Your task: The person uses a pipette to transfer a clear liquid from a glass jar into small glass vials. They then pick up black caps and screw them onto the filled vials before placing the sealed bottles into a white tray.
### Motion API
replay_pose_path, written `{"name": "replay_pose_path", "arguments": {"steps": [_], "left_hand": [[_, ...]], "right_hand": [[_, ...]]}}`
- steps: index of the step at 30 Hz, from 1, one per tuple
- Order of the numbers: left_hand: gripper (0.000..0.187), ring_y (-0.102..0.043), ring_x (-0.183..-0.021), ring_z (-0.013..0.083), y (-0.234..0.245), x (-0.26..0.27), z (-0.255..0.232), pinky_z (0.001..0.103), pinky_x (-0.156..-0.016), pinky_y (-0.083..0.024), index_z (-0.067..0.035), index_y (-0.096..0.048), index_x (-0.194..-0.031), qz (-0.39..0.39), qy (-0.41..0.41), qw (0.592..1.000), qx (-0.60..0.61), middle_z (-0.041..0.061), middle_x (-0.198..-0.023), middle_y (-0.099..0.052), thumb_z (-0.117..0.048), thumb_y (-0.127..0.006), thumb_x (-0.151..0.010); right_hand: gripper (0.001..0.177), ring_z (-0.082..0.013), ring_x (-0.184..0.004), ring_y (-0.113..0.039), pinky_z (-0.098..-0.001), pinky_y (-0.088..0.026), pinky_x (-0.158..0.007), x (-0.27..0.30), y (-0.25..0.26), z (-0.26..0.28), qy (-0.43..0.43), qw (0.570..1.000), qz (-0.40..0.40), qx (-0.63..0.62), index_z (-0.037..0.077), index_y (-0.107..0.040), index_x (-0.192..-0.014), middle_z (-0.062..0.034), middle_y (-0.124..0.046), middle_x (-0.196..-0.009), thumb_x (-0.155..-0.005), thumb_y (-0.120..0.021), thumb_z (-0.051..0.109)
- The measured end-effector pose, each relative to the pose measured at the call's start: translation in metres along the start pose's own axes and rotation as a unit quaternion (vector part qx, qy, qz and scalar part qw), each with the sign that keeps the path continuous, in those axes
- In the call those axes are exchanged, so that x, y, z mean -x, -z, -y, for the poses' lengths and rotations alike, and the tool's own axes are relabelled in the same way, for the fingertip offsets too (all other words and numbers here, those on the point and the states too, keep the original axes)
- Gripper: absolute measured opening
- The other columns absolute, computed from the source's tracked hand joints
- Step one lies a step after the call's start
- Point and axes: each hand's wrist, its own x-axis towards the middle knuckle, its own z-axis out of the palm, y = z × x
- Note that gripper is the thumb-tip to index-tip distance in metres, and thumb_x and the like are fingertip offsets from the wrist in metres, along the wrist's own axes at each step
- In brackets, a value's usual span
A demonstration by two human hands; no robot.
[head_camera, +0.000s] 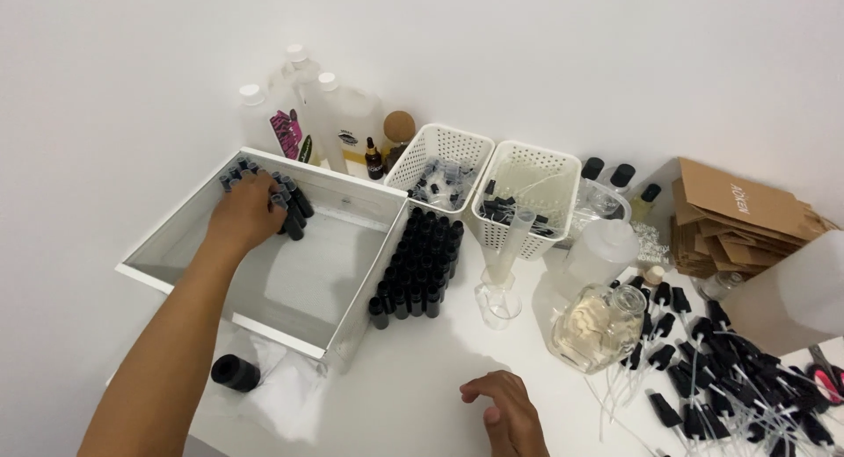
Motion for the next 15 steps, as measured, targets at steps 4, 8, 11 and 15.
{"name": "replay_pose_path", "arguments": {"steps": [4,8,11,15], "left_hand": [[0.042,-0.065,-0.096,0.0381,-0.009,0.002,-0.003,0.051,-0.069,-0.052,-0.008,-0.061,-0.122,-0.012,-0.014,1.000,-0.003,0.012,-0.123,-0.062,-0.031,-0.060,-0.087],[0.022,-0.063,-0.090,0.0392,-0.019,-0.010,0.010,0.051,-0.065,-0.050,-0.004,-0.060,-0.110,-0.044,-0.020,0.999,0.019,0.017,-0.113,-0.063,-0.013,-0.058,-0.089],[0.028,-0.062,-0.095,0.0411,-0.024,-0.015,0.017,0.053,-0.069,-0.052,-0.005,-0.059,-0.118,-0.052,-0.004,0.998,0.023,0.019,-0.113,-0.061,-0.013,-0.058,-0.090],[0.031,-0.060,-0.112,0.0469,-0.026,-0.018,0.015,0.061,-0.084,-0.051,-0.007,-0.061,-0.119,-0.056,-0.004,0.998,-0.010,0.021,-0.126,-0.058,-0.018,-0.056,-0.090]], "right_hand": [[0.063,-0.0163,-0.080,-0.070,-0.0345,-0.051,-0.087,0.002,-0.002,-0.007,0.008,1.000,0.005,0.004,0.010,-0.073,-0.098,-0.0018,-0.074,-0.084,-0.108,-0.029,0.054],[0.067,-0.0163,-0.081,-0.068,-0.0338,-0.050,-0.086,0.002,-0.003,-0.007,-0.010,1.000,0.006,-0.002,0.010,-0.075,-0.096,-0.0013,-0.074,-0.083,-0.107,-0.029,0.058],[0.069,-0.0166,-0.081,-0.068,-0.0340,-0.050,-0.087,0.001,-0.003,-0.002,-0.015,1.000,0.007,-0.001,0.010,-0.076,-0.096,-0.0016,-0.074,-0.083,-0.107,-0.029,0.059],[0.063,-0.0182,-0.079,-0.067,-0.0343,-0.050,-0.082,-0.005,-0.001,-0.001,0.033,0.999,0.014,-0.012,0.008,-0.073,-0.100,-0.0033,-0.073,-0.084,-0.110,-0.030,0.052]]}}
